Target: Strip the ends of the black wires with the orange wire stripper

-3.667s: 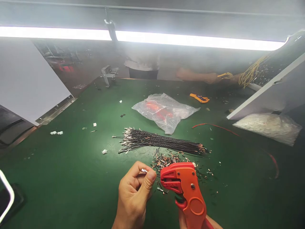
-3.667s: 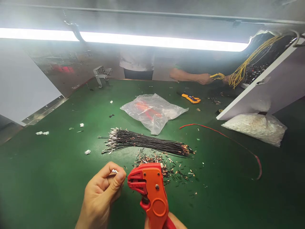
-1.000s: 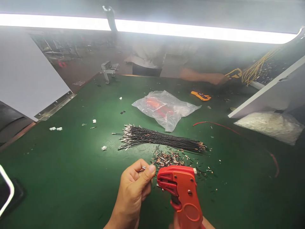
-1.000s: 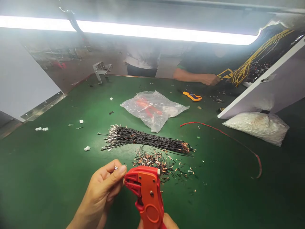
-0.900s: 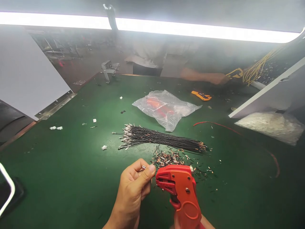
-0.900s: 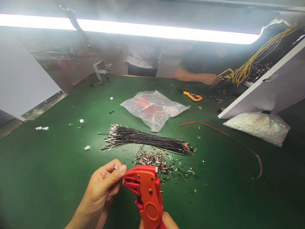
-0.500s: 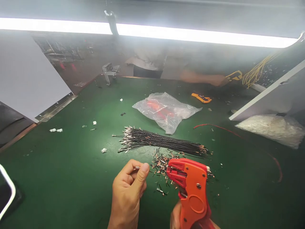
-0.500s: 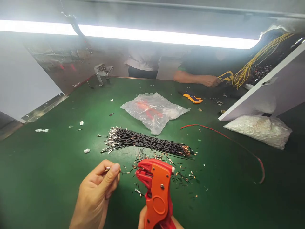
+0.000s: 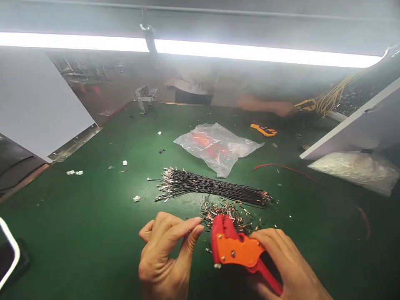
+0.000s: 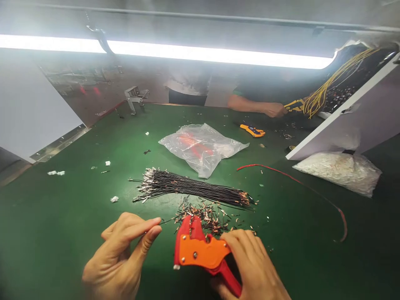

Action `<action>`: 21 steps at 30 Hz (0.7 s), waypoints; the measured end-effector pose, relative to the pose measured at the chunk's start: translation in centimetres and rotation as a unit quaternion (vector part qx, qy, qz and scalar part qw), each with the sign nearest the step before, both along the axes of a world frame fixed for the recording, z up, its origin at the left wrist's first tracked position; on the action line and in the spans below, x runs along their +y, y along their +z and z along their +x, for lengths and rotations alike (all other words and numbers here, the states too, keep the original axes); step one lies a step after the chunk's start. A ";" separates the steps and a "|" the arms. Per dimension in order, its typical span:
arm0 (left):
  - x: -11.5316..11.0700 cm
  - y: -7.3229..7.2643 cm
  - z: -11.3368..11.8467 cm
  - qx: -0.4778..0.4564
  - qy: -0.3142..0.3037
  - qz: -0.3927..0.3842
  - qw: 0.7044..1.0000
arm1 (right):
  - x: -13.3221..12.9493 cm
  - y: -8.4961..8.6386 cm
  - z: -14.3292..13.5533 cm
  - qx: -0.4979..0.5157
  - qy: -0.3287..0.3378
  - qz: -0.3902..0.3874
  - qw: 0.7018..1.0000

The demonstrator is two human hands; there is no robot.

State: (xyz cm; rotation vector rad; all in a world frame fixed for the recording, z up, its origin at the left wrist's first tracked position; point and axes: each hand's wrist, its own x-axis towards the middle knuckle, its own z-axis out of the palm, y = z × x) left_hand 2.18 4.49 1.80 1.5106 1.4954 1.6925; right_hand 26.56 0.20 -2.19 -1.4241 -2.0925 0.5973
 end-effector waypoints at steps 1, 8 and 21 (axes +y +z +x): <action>0.0 -0.3 0.0 0.023 -0.007 0.020 1.000 | 0.2 -0.5 -0.3 -0.030 0.035 0.035 0.998; -0.2 -2.3 -0.8 0.300 -0.105 0.133 0.939 | -0.4 -4.2 -3.2 -0.202 0.028 0.184 0.961; -1.8 -2.9 2.0 0.309 -0.054 0.161 0.936 | -0.8 -0.3 -2.6 0.074 -0.058 -0.002 0.996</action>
